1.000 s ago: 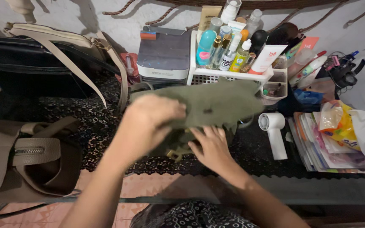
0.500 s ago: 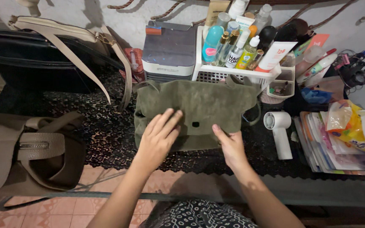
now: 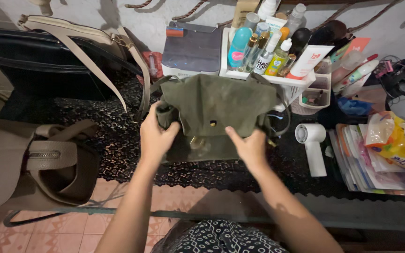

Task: The person packs a small beige handbag and a green backpack with various toiletries and personal items from a cluttered vanity table. They place bottles, tubes, and small containers into the bags, then close and secure them.

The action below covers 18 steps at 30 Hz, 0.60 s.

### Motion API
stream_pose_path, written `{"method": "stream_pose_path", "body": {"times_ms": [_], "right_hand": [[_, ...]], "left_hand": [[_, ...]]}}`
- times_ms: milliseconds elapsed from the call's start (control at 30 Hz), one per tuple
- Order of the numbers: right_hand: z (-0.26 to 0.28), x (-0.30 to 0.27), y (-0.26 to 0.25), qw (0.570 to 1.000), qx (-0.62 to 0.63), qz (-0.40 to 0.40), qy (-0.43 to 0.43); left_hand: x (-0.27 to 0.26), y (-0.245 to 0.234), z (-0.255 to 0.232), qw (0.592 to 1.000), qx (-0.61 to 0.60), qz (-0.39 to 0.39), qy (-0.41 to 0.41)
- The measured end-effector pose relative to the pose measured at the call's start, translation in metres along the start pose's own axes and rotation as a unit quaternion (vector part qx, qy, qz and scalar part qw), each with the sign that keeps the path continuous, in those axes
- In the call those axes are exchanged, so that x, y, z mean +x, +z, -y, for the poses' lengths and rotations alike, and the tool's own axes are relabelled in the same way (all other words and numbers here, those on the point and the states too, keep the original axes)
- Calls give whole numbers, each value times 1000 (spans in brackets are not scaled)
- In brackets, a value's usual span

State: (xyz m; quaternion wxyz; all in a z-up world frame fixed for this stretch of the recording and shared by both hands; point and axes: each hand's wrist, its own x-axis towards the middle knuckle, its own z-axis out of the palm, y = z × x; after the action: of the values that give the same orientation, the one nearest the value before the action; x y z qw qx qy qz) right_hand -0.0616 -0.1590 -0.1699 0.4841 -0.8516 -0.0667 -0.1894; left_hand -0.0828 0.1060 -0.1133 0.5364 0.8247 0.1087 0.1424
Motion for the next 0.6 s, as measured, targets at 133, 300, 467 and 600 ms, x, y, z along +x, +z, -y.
{"method": "stream_pose_path", "body": {"times_ms": [133, 300, 467, 600], "right_hand": [[-8, -14, 31, 983, -122, -56, -128], [-17, -18, 38, 984, -133, -41, -112], [-8, -15, 14, 998, -51, 35, 20], [-3, -23, -17, 990, -82, -79, 80]], "left_hand": [[1, -17, 2, 991, -32, 73, 105], [-23, -1, -3, 955, -29, -38, 294], [-36, 31, 2, 971, 54, -149, 182], [-23, 36, 15, 978, 20, -146, 150]]}}
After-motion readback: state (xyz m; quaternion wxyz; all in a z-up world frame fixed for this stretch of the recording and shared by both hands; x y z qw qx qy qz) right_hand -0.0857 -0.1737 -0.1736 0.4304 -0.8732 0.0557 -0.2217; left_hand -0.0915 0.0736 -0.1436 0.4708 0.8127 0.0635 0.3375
